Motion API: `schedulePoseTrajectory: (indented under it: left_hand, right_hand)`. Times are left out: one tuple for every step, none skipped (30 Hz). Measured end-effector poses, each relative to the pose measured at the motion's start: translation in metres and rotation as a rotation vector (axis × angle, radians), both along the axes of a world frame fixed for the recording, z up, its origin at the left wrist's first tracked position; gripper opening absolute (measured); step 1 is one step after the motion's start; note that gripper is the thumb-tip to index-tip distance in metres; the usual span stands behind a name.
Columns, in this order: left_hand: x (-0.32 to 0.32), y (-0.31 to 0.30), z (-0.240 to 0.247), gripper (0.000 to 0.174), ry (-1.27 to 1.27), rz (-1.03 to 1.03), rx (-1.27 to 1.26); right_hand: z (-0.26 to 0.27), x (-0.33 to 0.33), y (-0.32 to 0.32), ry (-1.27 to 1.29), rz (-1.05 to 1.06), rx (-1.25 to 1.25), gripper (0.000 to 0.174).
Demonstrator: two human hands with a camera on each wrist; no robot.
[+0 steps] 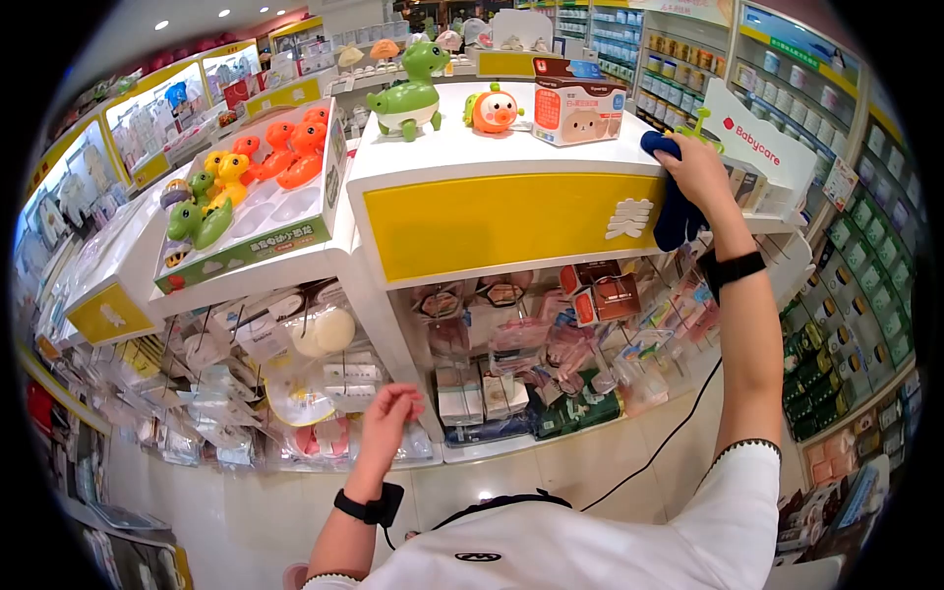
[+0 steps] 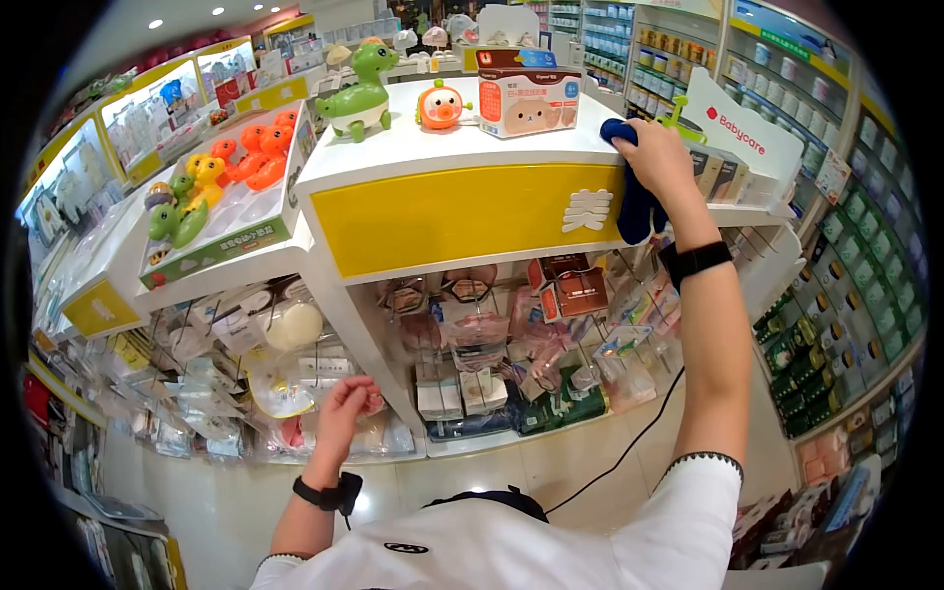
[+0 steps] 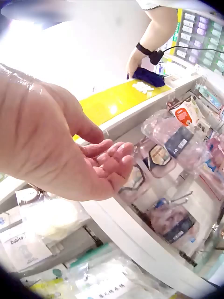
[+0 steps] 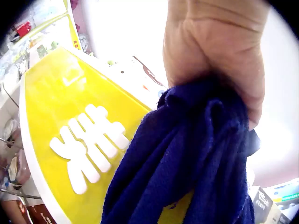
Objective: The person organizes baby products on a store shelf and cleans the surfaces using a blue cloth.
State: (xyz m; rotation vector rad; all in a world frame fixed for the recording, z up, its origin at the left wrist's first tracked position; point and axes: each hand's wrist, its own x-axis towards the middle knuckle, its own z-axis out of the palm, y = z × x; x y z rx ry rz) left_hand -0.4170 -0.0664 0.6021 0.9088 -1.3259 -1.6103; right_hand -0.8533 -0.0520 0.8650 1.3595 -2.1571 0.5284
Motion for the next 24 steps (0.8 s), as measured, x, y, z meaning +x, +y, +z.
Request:
schedulePoseTrajectory:
  left_hand:
    - [0.000, -0.004, 0.008, 0.018, 0.019, 0.020, -0.059]
    - [-0.001, -0.009, 0.021, 0.017, 0.020, 0.032, -0.131]
    - [-0.002, -0.011, 0.035, 0.017, 0.017, 0.080, -0.188]
    - [-0.005, -0.011, 0.050, 0.017, 0.015, 0.123, -0.245]
    - [-0.009, -0.012, 0.064, 0.016, 0.016, 0.167, -0.302]
    - [-0.014, -0.013, 0.077, 0.016, 0.009, 0.149, -0.363]
    - [-0.018, -0.015, 0.090, 0.016, 0.000, 0.134, -0.422]
    - [-0.022, -0.017, 0.097, 0.016, -0.011, 0.121, -0.481]
    - [-0.028, -0.019, 0.102, 0.016, 0.005, 0.097, -0.501]
    - [-0.034, -0.021, 0.108, 0.016, 0.019, 0.074, -0.527]
    - [-0.036, -0.023, 0.114, 0.016, 0.033, 0.049, -0.557]
    - [-0.036, -0.027, 0.113, 0.017, 0.019, 0.022, -0.595]
    - [-0.036, -0.028, 0.115, 0.016, 0.009, 0.016, -0.575]
    - [-0.034, -0.029, 0.117, 0.016, -0.002, 0.012, -0.555]
    - [-0.031, -0.030, 0.118, 0.016, -0.014, 0.012, -0.535]
    - [-0.024, -0.036, 0.114, 0.016, -0.033, 0.018, -0.554]
    - [-0.015, -0.042, 0.113, 0.016, -0.089, 0.063, -0.611]
    - [-0.006, -0.048, 0.112, 0.016, -0.148, 0.104, -0.666]
    - [0.004, -0.054, 0.112, 0.016, -0.209, 0.140, -0.722]
    - [0.013, -0.062, 0.112, 0.016, -0.248, 0.170, -0.783]
    - [0.019, -0.067, 0.114, 0.016, -0.227, 0.186, -0.750]
    - [0.023, -0.073, 0.117, 0.016, -0.200, 0.205, -0.714]
    - [0.024, -0.077, 0.119, 0.016, -0.171, 0.228, -0.675]
    - [0.023, -0.077, 0.126, 0.018, -0.140, 0.237, -0.689]
  right_hand:
    - [-0.003, 0.003, 0.004, 0.048, 0.007, -0.015, 0.031]
    - [-0.008, 0.006, 0.005, 0.108, 0.016, -0.068, 0.028]
    - [-0.010, 0.009, 0.008, 0.099, 0.075, -0.076, 0.028]
    - [-0.011, 0.012, 0.012, 0.091, 0.130, -0.085, 0.028]
    - [-0.012, 0.017, 0.017, 0.085, 0.183, -0.093, 0.028]
    - [-0.012, 0.028, 0.024, 0.092, 0.200, -0.109, 0.027]
    - [-0.010, 0.030, 0.030, 0.088, 0.252, -0.093, 0.027]
    - [-0.007, 0.031, 0.037, -0.059, 0.342, -0.046, 0.027]
    - [-0.003, 0.032, 0.044, -0.207, 0.433, -0.001, 0.028]
    - [0.000, 0.034, 0.054, -0.410, 0.519, 0.032, 0.028]
    - [-0.001, 0.036, 0.066, -0.612, 0.605, 0.061, 0.030]
    - [-0.005, 0.043, 0.078, -0.807, 0.637, -0.063, 0.029]
    - [-0.007, 0.044, 0.093, -0.874, 0.600, -0.124, 0.029]
    - [-0.014, 0.036, 0.104, -0.929, 0.579, -0.215, 0.030]
    - [-0.018, 0.026, 0.117, -1.012, 0.565, -0.256, 0.031]
    - [-0.024, 0.017, 0.131, -1.097, 0.567, -0.349, 0.030]
    - [-0.025, 0.012, 0.148, -1.196, 0.542, -0.372, 0.031]
    - [-0.028, 0.001, 0.165, -1.205, 0.502, -0.370, 0.032]
    - [-0.033, -0.009, 0.180, -1.179, 0.509, -0.367, 0.032]
    - [-0.035, -0.013, 0.195, -1.206, 0.478, -0.417, 0.032]
    - [-0.038, -0.019, 0.209, -1.193, 0.445, -0.466, 0.032]
    - [-0.039, -0.025, 0.223, -1.177, 0.408, -0.514, 0.033]
    - [-0.036, -0.031, 0.235, -1.158, 0.374, -0.557, 0.034]
    - [-0.028, -0.033, 0.244, -1.119, 0.310, -0.650, 0.036]
